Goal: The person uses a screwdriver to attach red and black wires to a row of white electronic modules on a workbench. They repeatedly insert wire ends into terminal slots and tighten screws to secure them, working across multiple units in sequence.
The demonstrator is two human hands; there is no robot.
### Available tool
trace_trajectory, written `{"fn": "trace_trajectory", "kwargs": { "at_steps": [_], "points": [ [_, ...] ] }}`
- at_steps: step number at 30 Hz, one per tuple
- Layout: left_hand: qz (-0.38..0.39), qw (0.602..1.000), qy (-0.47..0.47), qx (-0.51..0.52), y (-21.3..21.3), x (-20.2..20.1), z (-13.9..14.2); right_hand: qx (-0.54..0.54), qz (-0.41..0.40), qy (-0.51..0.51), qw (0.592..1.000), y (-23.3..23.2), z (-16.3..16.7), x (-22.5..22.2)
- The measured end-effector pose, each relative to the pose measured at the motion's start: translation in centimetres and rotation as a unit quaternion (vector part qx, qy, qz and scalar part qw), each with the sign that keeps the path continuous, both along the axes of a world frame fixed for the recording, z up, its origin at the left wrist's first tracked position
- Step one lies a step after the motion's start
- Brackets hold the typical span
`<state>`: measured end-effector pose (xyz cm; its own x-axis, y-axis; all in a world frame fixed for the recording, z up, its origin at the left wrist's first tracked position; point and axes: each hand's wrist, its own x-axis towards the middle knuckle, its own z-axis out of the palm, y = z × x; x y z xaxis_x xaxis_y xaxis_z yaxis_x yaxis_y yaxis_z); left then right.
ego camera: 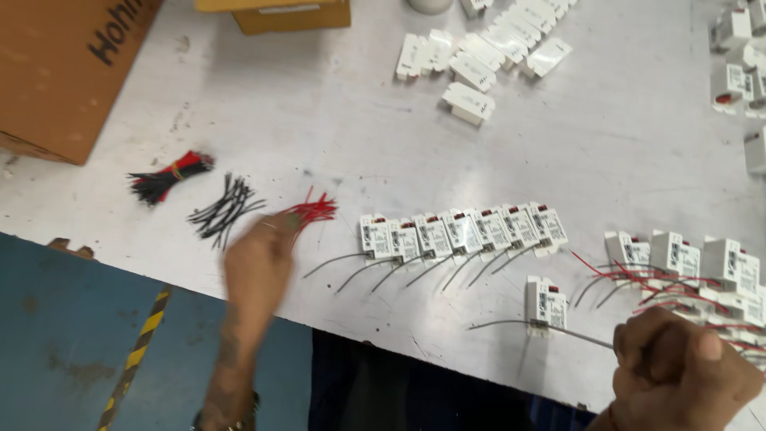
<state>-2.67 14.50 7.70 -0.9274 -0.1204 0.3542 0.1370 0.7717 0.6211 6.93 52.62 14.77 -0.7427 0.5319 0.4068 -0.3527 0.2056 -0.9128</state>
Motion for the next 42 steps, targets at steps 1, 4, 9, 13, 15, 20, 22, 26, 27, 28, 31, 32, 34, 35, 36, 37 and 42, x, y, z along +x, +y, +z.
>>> {"fn": "trace_trajectory", "kwargs": {
  "at_steps": [1,4,9,13,15,20,22,26,27,28,31,32,34,35,36,37,42],
  "points": [
    [0.048,0.997,-0.03,-0.053,-2.4,-1.1,-0.3,-0.016,-0.003,-0.034,0.999,0.2,0.2,0.4],
    [0.082,0.988,-0.04,-0.124,-7.5,-3.3,-1.9,-0.044,0.019,-0.022,0.999,0.5,-0.5,-0.1],
    [0.05,0.99,-0.032,-0.127,-10.5,-5.3,-4.3,-0.04,0.011,-0.027,0.999,0.2,-0.8,-0.3],
    [0.038,0.979,0.043,-0.195,-10.6,-5.8,-5.0,-0.037,-0.015,-0.044,0.998,-0.7,-0.3,-0.8],
    [0.018,0.98,0.06,-0.191,-10.0,-5.6,-5.1,-0.031,-0.027,-0.068,0.997,-1.2,0.1,-0.8],
    [-0.078,0.994,-0.02,-0.078,-6.9,-5.2,-5.1,-0.018,-0.023,-0.081,0.996,-1.9,0.7,-1.2],
    [-0.073,0.992,-0.017,-0.099,-5.4,-5.3,-5.2,-0.019,-0.026,-0.08,0.996,-2.1,0.6,-1.4],
    [-0.074,0.993,0.01,-0.097,-3.7,-5.7,-5.5,-0.02,-0.007,-0.03,0.999,-1.8,0.1,-1.8],
    [-0.071,0.993,0.012,-0.097,-3.5,-5.8,-5.7,-0.019,-0.007,-0.029,0.999,-1.6,-0.1,-1.8],
    [-0.068,0.993,0.014,-0.098,-3.3,-5.8,-5.8,-0.017,-0.006,-0.027,0.999,-1.4,-0.2,-1.7],
    [-0.065,0.991,0.02,-0.117,-3.3,-5.8,-6.0,-0.022,0.026,-0.008,0.999,-0.8,-0.9,-1.5],
    [-0.066,0.99,0.022,-0.126,-3.3,-5.8,-6.0,-0.029,0.032,-0.001,0.999,-0.6,-1.1,-1.4],
    [-0.058,0.993,0.036,-0.099,-3.5,-5.9,-5.7,-0.047,0.033,0.01,0.998,-0.3,-1.4,-1.4],
    [-0.054,0.994,0.044,-0.085,-3.6,-5.9,-5.5,-0.052,0.037,0.018,0.998,-0.1,-1.6,-1.5],
    [-0.052,0.994,0.053,-0.081,-3.7,-6.0,-5.3,-0.058,0.041,0.025,0.997,0.0,-1.7,-1.6],
    [-0.05,0.994,0.062,-0.077,-3.8,-6.1,-5.1,-0.059,0.054,0.037,0.996,0.1,-1.8,-1.7],
    [-0.029,0.999,0.025,-0.034,-4.3,-6.4,-4.3,-0.04,0.101,0.052,0.993,0.1,-2.0,-1.5]
  ]
}}
